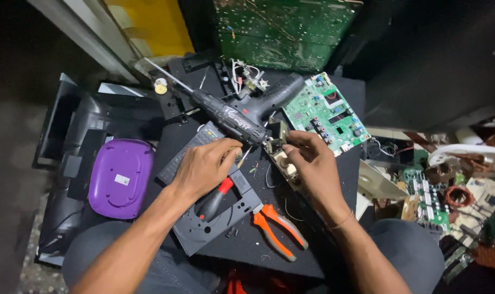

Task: Disassembling a television to remove a speaker and soldering wires to it on a repair bench.

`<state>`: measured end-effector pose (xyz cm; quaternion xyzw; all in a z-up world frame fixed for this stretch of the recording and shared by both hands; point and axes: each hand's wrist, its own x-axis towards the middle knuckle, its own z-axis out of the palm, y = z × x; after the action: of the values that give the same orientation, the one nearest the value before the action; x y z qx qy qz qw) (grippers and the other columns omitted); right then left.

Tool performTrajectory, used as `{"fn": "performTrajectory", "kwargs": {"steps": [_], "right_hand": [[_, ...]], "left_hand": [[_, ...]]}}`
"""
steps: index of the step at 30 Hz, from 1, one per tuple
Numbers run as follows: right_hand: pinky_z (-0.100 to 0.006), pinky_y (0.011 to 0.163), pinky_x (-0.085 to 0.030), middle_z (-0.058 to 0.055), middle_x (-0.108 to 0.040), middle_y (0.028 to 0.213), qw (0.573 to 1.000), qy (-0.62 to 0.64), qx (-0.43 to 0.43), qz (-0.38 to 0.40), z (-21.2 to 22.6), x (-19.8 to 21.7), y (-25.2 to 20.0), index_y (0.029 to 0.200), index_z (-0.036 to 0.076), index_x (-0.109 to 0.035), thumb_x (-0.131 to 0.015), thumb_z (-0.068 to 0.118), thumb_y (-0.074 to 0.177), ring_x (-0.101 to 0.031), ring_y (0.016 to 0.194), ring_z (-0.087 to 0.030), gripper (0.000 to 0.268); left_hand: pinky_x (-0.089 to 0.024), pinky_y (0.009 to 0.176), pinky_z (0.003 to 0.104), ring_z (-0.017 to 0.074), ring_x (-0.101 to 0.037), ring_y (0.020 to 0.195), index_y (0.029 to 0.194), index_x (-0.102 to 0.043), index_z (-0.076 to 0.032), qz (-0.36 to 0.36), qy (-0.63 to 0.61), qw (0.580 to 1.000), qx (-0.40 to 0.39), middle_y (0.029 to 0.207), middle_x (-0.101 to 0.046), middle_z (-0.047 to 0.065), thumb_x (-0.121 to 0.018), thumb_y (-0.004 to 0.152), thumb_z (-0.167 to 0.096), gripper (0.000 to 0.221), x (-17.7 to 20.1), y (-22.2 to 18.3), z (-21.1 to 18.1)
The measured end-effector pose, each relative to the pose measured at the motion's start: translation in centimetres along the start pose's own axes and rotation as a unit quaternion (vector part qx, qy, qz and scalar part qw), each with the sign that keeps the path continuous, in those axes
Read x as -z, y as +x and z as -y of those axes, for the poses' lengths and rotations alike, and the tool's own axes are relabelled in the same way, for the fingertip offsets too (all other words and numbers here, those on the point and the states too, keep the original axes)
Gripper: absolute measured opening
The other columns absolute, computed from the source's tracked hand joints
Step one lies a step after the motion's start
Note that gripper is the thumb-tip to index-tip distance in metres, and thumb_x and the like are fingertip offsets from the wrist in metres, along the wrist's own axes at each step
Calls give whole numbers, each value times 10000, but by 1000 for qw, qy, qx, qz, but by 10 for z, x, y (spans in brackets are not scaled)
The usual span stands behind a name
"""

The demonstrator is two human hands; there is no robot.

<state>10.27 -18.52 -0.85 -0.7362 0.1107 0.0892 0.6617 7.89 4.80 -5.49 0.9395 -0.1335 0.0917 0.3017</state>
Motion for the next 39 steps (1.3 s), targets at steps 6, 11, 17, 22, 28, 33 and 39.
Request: {"fn": "performTrajectory", "kwargs": {"steps": [6, 11, 17, 22, 28, 33, 39], "right_hand": [[-482, 853, -629, -298, -699, 1179, 995, -74, 45, 54, 2, 2, 4, 1331, 7, -660, -675, 38, 908, -727, 1093, -386, 424], [-525, 895, -606, -259, -729, 1190, 985, -139, 68, 82, 4, 2, 4, 1288, 79, -714, -683, 70, 902, -707, 1139, -428, 388], [-518, 834, -620, -249, -747, 1104, 972, -205, 99, 66, -4, 10, 2, 1229, 65, -746, -715, 48, 884, -726, 1057, -467, 347], [-454, 743, -622, -201, -756, 1048, 950, -260, 174, -1, 0, 34, 5, 1191, 100, -771, -704, 31, 931, -749, 941, -405, 277], [-588, 818, -555, -363, -623, 1163, 901, -349, 242, -93, 7, 80, 18, 1324, -122, -626, -706, 51, 986, -643, 1063, -555, 388], [-749, 863, -470, -473, -517, 1242, 885, -442, 110, -101, -1, 85, 28, 1437, -246, -417, -702, 235, 1017, -570, 1133, -649, 699], [-716, 801, -515, -363, -579, 1213, 868, -472, 92, -124, -34, 86, 56, 1446, -139, -496, -753, 335, 975, -633, 1075, -591, 716]], "left_hand": [[-586, 581, 396, 307, -743, 703, 1075, -743, -207, 8, -2, 1000, 13, 757, -748, 59, -630, 1000, -266, 148, -3, 0, 0], [-589, 580, 387, 295, -742, 691, 1052, -743, -190, 13, -10, 1000, 12, 771, -745, 57, -610, 1020, -261, 154, -1, -1, 0], [-580, 599, 454, 350, -722, 696, 1065, -726, -192, 54, 3, 998, 32, 746, -693, 82, -588, 1015, -297, 181, 0, -1, 2], [-578, 583, 430, 326, -720, 664, 1051, -735, -179, 54, 10, 998, 29, 720, -672, 72, -595, 1021, -282, 177, -7, -1, 6], [-585, 599, 444, 335, -731, 694, 1056, -735, -171, 64, 18, 998, 14, 762, -686, 78, -582, 1029, -283, 191, -3, -3, 2], [-595, 618, 440, 328, -745, 747, 1077, -732, -175, 75, 23, 997, 13, 819, -710, 78, -576, 1033, -290, 199, -6, -3, 0], [-604, 633, 460, 345, -750, 787, 1090, -726, -171, 73, 23, 997, 4, 875, -726, 91, -585, 1032, -280, 188, -7, -6, 2]]}}
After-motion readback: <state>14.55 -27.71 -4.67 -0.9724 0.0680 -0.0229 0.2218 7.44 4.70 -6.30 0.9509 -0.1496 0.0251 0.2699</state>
